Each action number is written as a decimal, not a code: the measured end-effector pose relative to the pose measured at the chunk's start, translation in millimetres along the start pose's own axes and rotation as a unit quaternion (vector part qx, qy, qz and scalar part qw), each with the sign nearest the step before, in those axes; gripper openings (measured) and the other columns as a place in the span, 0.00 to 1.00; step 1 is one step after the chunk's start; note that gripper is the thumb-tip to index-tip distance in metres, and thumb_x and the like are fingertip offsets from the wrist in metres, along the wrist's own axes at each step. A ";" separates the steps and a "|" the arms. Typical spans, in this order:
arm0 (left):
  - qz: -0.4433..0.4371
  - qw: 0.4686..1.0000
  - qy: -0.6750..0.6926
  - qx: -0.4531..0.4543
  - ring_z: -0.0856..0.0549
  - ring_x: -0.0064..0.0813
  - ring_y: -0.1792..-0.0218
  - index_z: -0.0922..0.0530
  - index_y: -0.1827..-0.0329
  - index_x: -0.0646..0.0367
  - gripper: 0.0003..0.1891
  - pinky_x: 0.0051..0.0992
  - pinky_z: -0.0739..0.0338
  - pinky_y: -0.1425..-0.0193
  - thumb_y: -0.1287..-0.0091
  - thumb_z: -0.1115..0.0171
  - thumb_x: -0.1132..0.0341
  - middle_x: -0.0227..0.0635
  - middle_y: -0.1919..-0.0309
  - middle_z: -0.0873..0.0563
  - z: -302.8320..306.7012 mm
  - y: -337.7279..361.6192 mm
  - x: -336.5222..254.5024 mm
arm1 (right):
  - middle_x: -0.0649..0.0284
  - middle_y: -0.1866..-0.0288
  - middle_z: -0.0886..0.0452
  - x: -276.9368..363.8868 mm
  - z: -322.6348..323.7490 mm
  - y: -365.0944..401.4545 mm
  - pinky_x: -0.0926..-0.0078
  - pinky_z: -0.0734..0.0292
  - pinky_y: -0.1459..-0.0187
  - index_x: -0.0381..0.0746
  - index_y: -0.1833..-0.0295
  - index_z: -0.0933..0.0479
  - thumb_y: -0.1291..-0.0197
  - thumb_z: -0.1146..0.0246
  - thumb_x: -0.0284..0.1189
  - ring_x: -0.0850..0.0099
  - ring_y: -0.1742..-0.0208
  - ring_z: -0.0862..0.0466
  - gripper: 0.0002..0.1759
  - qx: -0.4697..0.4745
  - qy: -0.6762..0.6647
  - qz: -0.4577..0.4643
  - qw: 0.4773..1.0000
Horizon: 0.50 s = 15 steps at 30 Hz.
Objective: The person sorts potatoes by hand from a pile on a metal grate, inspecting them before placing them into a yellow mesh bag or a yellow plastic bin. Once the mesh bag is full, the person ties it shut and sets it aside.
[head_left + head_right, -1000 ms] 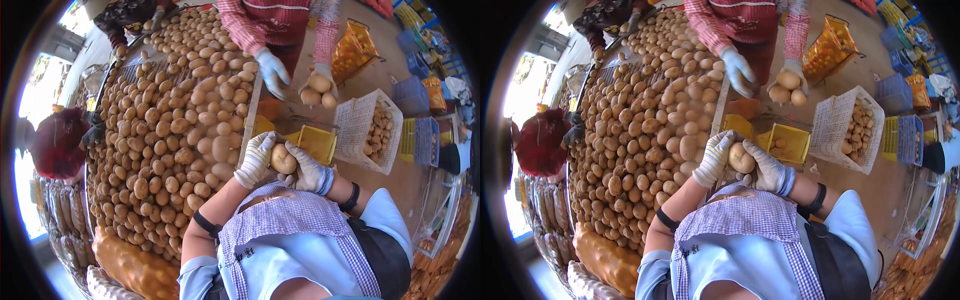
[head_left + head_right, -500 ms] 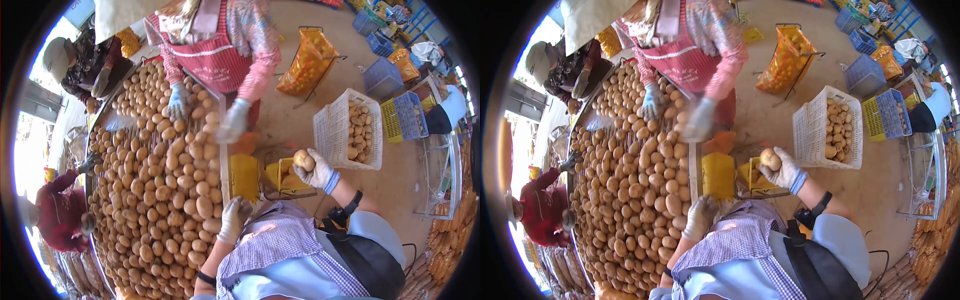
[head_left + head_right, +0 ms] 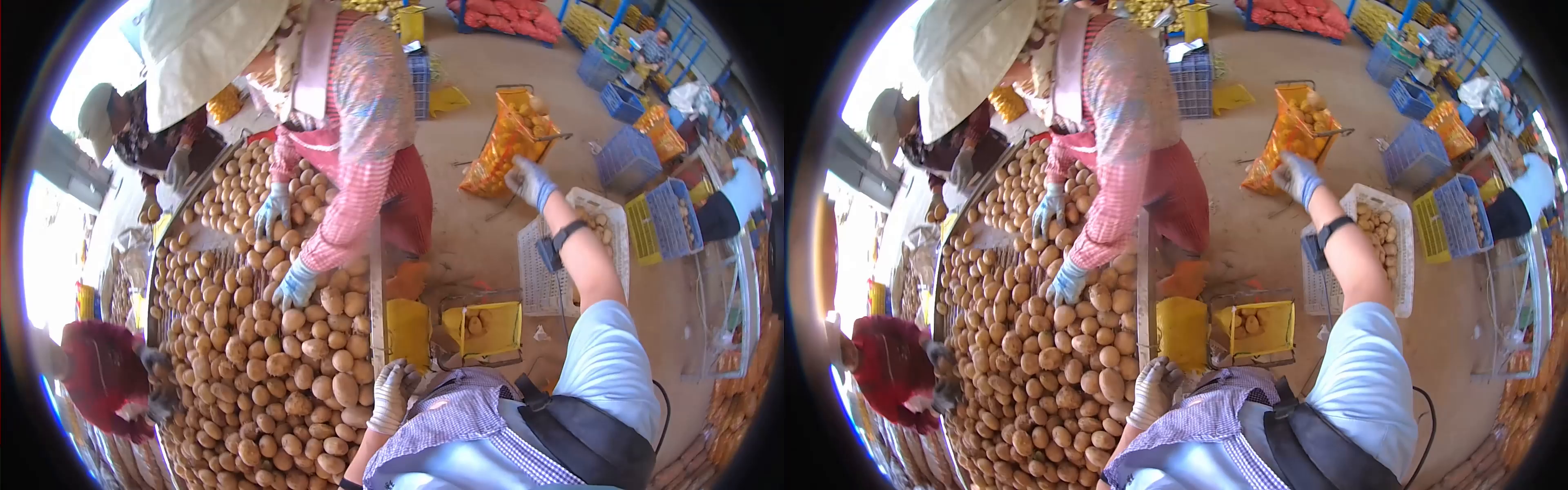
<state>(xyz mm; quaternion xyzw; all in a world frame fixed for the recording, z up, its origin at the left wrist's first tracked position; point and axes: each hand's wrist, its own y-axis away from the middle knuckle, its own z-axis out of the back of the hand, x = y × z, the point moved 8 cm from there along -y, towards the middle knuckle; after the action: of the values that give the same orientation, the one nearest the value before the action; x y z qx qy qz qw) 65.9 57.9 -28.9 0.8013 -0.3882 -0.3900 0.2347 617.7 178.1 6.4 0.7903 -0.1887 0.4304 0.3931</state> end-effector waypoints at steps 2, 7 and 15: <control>-0.012 1.000 -0.002 -0.017 0.17 0.29 0.62 0.25 0.51 0.60 0.09 0.30 0.17 0.53 0.29 0.41 0.67 0.34 0.63 0.19 6.8 3.7 1.2 | 0.69 0.74 0.19 -48.1 -36.7 31.5 0.71 0.14 0.70 0.46 0.58 0.25 0.34 0.37 0.34 0.74 0.75 0.17 0.05 0.042 0.026 -0.060 0.997; -0.057 0.997 -0.022 -0.046 0.17 0.26 0.60 0.25 0.46 0.62 0.13 0.26 0.18 0.51 0.27 0.41 0.63 0.34 0.58 0.18 15.4 22.2 -11.7 | 0.69 0.65 0.17 -158.8 -122.9 135.9 0.79 0.20 0.69 0.46 0.51 0.22 0.35 0.36 0.31 0.80 0.71 0.19 0.09 0.224 0.236 -0.090 0.941; -0.207 0.971 0.018 -0.119 0.16 0.23 0.57 0.24 0.45 0.61 0.13 0.24 0.20 0.47 0.26 0.42 0.64 0.34 0.57 0.16 66.8 93.1 -37.4 | 0.56 0.50 0.17 -251.0 -263.2 347.3 0.70 0.20 0.49 0.36 0.44 0.22 0.45 0.31 0.27 0.66 0.54 0.15 0.21 0.561 0.456 0.208 0.659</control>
<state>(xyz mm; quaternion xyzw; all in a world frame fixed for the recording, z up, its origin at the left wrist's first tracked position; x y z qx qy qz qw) -43.7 28.3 11.8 0.8376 -0.1602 -0.4591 0.2491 116.4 159.2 42.2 0.5058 0.1318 0.8315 -0.1882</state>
